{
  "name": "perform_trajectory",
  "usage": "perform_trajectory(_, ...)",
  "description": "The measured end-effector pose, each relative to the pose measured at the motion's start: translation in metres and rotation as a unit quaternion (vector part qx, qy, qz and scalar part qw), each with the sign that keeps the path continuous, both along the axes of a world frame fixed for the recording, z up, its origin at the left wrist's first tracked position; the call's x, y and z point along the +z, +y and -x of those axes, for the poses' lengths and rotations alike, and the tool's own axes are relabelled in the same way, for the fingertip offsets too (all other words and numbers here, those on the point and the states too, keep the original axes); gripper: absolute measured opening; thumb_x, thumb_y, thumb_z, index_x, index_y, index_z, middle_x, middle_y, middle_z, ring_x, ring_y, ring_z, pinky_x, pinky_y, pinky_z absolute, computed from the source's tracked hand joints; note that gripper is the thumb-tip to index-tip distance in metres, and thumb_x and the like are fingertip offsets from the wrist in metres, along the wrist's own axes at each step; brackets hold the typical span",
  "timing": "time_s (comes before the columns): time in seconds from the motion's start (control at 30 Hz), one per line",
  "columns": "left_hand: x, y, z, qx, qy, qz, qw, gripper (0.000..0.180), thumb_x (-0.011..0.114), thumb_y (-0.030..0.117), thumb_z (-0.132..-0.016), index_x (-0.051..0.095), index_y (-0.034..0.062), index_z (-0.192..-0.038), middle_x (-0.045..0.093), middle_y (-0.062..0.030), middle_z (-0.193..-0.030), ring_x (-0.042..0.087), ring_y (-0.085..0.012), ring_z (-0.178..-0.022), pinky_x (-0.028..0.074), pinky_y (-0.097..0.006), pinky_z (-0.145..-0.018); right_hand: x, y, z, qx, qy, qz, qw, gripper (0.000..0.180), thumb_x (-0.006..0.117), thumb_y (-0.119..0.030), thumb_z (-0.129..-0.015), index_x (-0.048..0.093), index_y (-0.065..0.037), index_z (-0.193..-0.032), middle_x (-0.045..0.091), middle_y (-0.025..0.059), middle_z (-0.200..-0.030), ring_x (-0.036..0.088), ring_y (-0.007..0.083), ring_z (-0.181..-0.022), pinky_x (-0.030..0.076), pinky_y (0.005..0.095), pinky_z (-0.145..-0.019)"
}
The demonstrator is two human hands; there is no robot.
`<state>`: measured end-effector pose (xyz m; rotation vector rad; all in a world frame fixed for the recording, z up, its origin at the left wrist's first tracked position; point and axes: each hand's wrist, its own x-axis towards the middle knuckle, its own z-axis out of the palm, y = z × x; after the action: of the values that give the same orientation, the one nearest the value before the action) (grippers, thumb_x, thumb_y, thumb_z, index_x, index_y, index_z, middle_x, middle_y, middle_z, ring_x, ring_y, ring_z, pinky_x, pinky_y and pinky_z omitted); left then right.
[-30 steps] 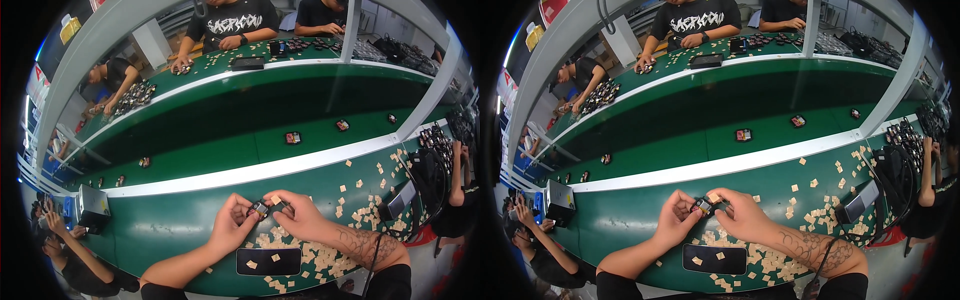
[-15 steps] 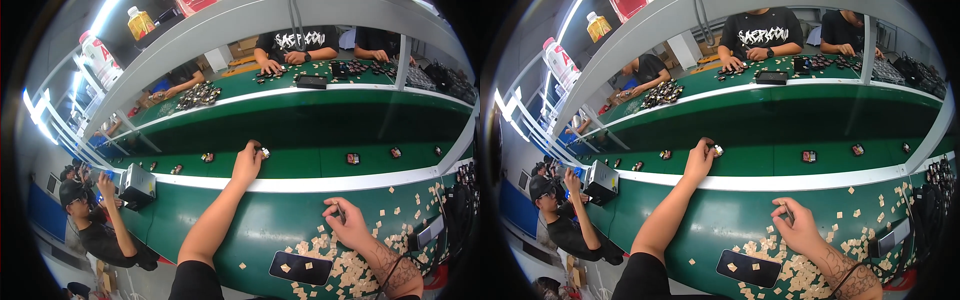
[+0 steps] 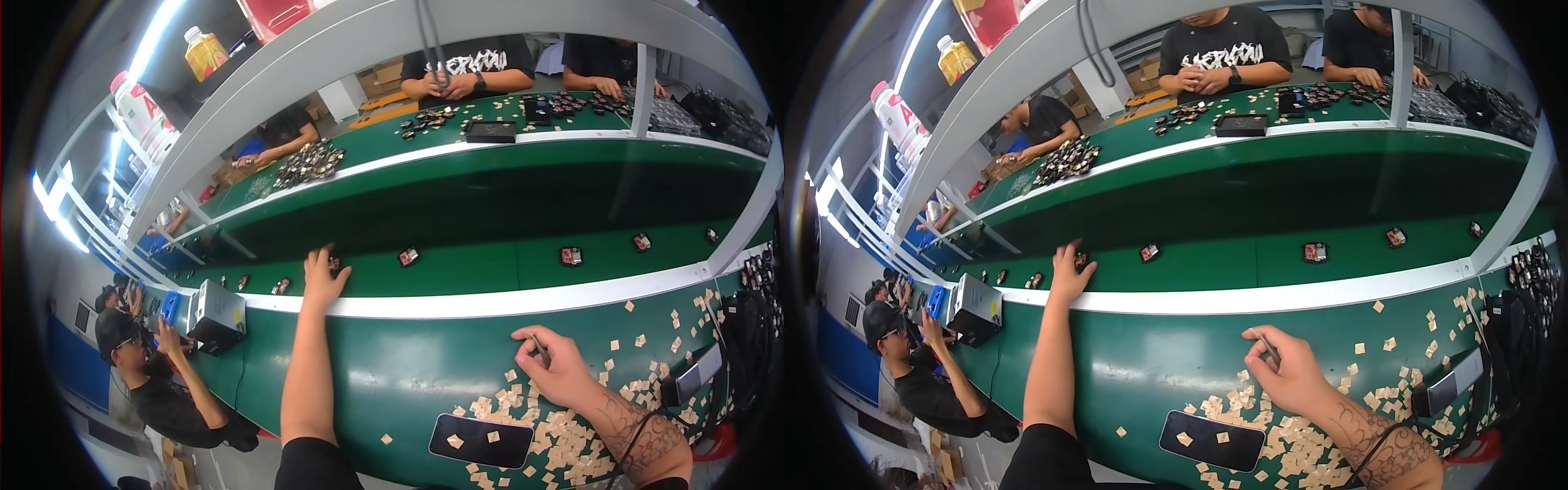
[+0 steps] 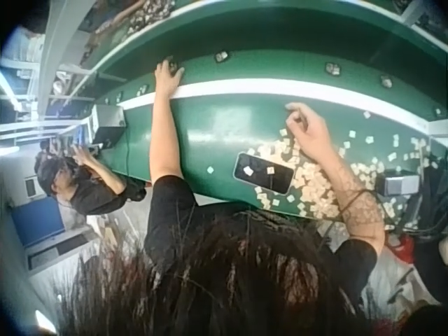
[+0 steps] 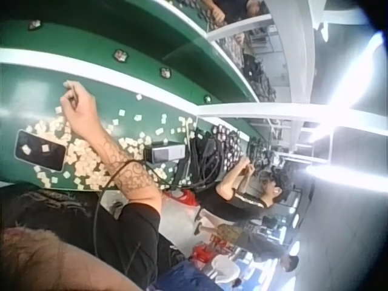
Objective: Assembling small electronic modules by manually applying adhesive pads or square components onto them at a factory line.
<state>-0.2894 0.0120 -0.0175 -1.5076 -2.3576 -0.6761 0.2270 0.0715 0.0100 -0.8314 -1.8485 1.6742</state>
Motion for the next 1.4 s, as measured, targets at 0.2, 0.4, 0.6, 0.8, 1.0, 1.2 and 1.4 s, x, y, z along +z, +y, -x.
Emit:
perform_trajectory(0.2,0.009,-0.004,-0.001,-0.046,-0.066,-0.038,0.996,0.045,0.079,0.007,-0.092,0.066,0.0044,-0.134,0.070,-0.0148,-0.117,0.069,-0.0340,-0.109,0.055,-0.040,-0.095,-0.004,0.004,-0.001,-0.016,0.001,-0.035,0.999,0.019,0.058,-0.009,-0.106,0.067,0.000,-0.120,0.062,0.0004,-0.082,0.051,0.0070,-0.064,0.044,0.0276,-0.060)
perform_trajectory(0.4,0.039,0.003,-0.198,-0.348,-0.217,0.019,0.912,0.047,0.084,0.011,-0.088,0.068,0.0078,-0.132,0.069,-0.0116,-0.108,0.067,-0.0297,-0.104,0.054,-0.041,-0.094,-0.002,0.006,-0.007,-0.026,0.009,-0.012,1.000,0.022,0.049,-0.010,-0.110,0.067,0.001,-0.114,0.062,0.0080,-0.089,0.058,0.0144,-0.077,0.048,0.0306,-0.071)
perform_trajectory(0.6,0.033,-0.017,-0.288,-0.438,-0.131,0.091,0.884,0.048,0.091,0.022,-0.083,0.074,0.0147,-0.128,0.059,-0.0075,-0.107,0.062,-0.0287,-0.100,0.052,-0.044,-0.090,0.010,0.005,-0.005,-0.047,-0.011,-0.202,0.978,0.018,0.056,0.000,-0.105,0.071,0.003,-0.115,0.060,0.0099,-0.096,0.057,0.0169,-0.078,0.047,0.0304,-0.070)
perform_trajectory(0.8,0.038,-0.029,-0.265,-0.417,-0.146,0.084,0.893,0.072,0.095,0.031,-0.077,0.062,0.0087,-0.137,0.060,-0.0133,-0.129,0.058,-0.0354,-0.126,0.047,-0.047,-0.109,0.017,0.003,-0.003,-0.024,-0.087,-0.222,0.971,0.017,0.060,0.002,-0.103,0.072,0.002,-0.115,0.059,0.0115,-0.101,0.060,0.0199,-0.080,0.049,0.0308,-0.071)
perform_trajectory(1.0,0.028,-0.021,-0.258,-0.489,-0.188,0.109,0.845,0.072,0.088,0.021,-0.082,0.056,0.0080,-0.145,0.060,-0.0120,-0.137,0.055,-0.0341,-0.132,0.043,-0.047,-0.111,0.022,-0.002,-0.003,0.060,-0.142,-0.265,0.952,0.005,0.070,-0.007,-0.101,0.068,-0.003,-0.102,0.066,0.0104,-0.089,0.068,0.0289,-0.073,0.054,0.0373,-0.067)
perform_trajectory(1.2,0.024,-0.026,-0.265,-0.459,-0.216,0.098,0.856,0.069,0.085,0.015,-0.086,0.055,0.0083,-0.148,0.063,-0.0136,-0.128,0.058,-0.0351,-0.127,0.048,-0.048,-0.109,0.026,0.001,0.000,0.032,-0.164,-0.331,0.929,0.010,0.069,-0.004,-0.100,0.071,-0.005,-0.110,0.063,0.0102,-0.095,0.067,0.0289,-0.077,0.055,0.0373,-0.066)
perform_trajectory(1.4,0.020,-0.028,-0.272,-0.459,-0.201,0.074,0.862,0.066,0.085,0.015,-0.087,0.056,0.0061,-0.146,0.062,-0.0122,-0.119,0.060,-0.0344,-0.116,0.052,-0.046,-0.101,0.035,-0.019,0.006,0.087,-0.229,-0.396,0.885,0.021,0.070,-0.003,-0.094,0.070,-0.005,-0.115,0.058,0.0090,-0.099,0.069,0.0282,-0.080,0.058,0.0379,-0.069)
